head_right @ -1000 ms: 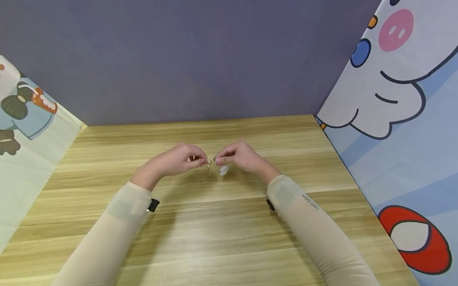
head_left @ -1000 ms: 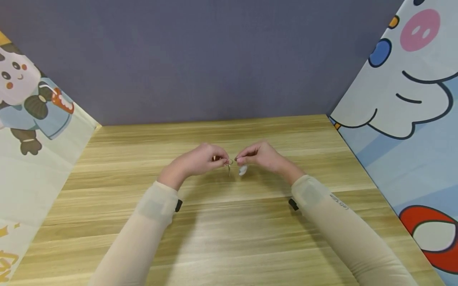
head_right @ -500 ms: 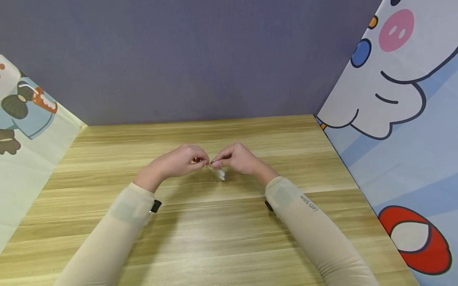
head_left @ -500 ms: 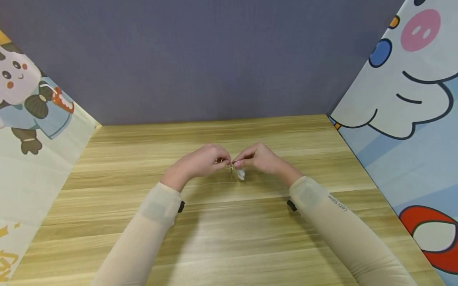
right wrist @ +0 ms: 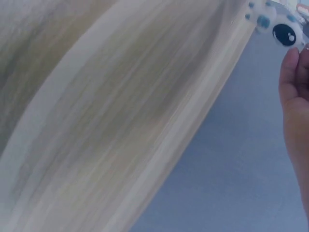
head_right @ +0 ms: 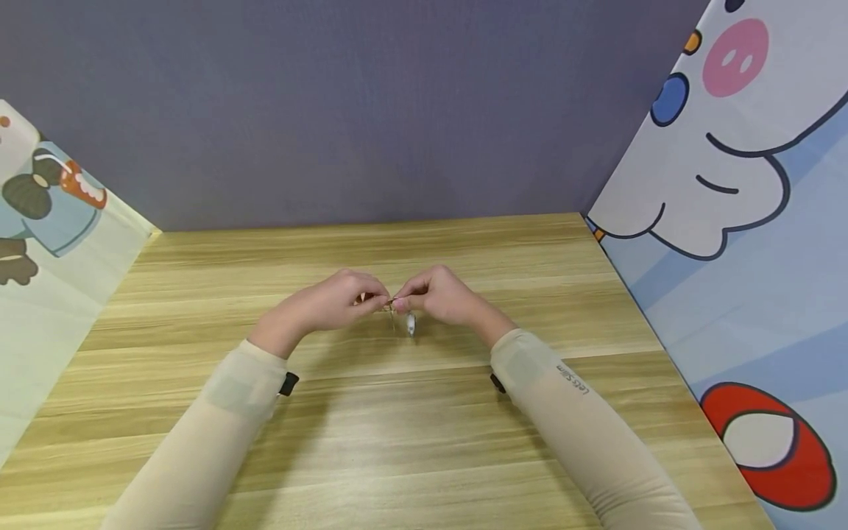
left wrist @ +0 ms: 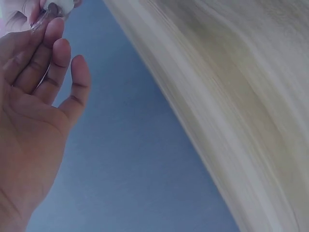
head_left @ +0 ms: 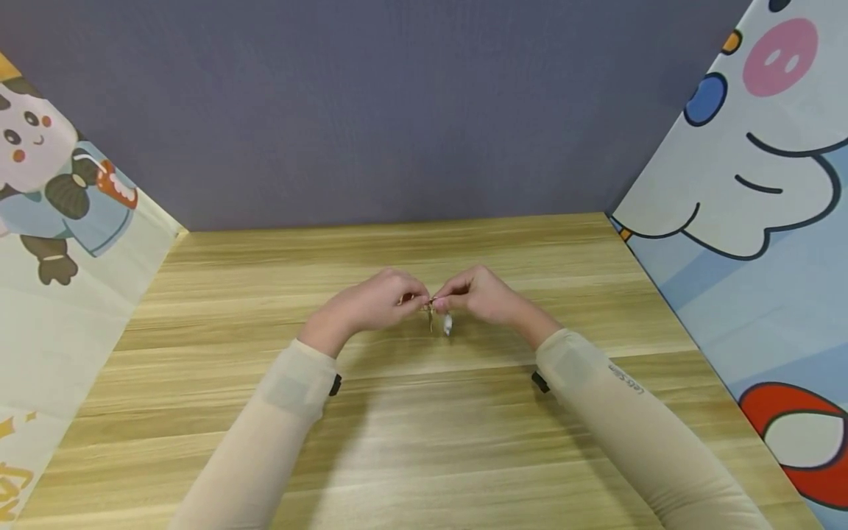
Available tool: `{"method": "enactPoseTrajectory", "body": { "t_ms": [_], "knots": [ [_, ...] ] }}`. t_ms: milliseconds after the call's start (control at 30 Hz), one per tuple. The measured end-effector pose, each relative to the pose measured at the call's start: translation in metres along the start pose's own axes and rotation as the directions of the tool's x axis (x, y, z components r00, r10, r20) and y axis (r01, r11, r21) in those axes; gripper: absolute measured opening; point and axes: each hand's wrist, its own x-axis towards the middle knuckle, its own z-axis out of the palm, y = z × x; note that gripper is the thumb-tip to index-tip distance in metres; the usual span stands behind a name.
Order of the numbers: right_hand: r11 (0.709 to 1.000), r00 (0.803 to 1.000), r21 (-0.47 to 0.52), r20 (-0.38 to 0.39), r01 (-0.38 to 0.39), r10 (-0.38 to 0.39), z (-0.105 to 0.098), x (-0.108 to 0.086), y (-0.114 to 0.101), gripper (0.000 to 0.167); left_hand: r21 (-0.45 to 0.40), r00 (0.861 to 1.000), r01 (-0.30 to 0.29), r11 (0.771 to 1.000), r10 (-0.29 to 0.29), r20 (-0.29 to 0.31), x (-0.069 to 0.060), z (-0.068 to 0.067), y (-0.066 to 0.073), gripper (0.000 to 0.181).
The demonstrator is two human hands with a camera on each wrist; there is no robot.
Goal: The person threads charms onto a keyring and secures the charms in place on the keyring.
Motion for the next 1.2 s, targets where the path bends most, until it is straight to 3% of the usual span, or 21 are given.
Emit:
{"method": "enactPoseTrajectory", "body": {
  "t_ms": [167, 433, 567, 733, 867, 1033, 1200],
  "knots": [
    [1.000, 1.000, 0.027, -0.001, 0.001, -0.001, 0.001, -0.001, -0.001, 0.013, 0.002, 1.000, 0.006, 1.000, -0.006, -0.017, 0.000, 0.003, 0.001, 0.019],
    [0.999, 0.999, 0.039, -0.037, -0.007, 0.009, 0.003, -0.003, -0.004, 0.016, 0.147, 0.994, -0.008, 0.989, 0.024, -0.109, 0.002, 0.007, 0.007, 0.022],
    [0.999, 0.996, 0.017, -0.081, -0.038, 0.039, 0.007, -0.003, -0.008, 0.017, 0.171, 0.987, -0.011, 0.985, 0.039, -0.159, 0.004, 0.010, 0.006, 0.021],
    [0.997, 0.983, 0.047, -0.171, -0.061, 0.069, 0.012, -0.001, -0.010, 0.018, 0.160, 0.969, 0.003, 0.987, 0.037, -0.244, 0.005, 0.016, 0.004, 0.021],
    [0.989, 0.967, 0.121, -0.232, -0.080, 0.107, 0.018, -0.001, -0.013, 0.018, 0.135, 0.953, 0.016, 0.991, 0.025, -0.302, 0.005, 0.019, 0.003, 0.020],
    [0.965, 0.937, 0.242, -0.301, -0.102, 0.175, 0.024, -0.002, -0.020, 0.018, 0.089, 0.924, 0.016, 0.996, 0.019, -0.382, 0.006, 0.022, 0.004, 0.015],
    [0.943, 0.915, 0.325, -0.354, -0.073, 0.192, 0.027, 0.001, -0.023, 0.018, 0.015, 0.901, 0.051, 0.999, -0.039, -0.432, 0.009, 0.025, 0.006, 0.009]
  ]
}}
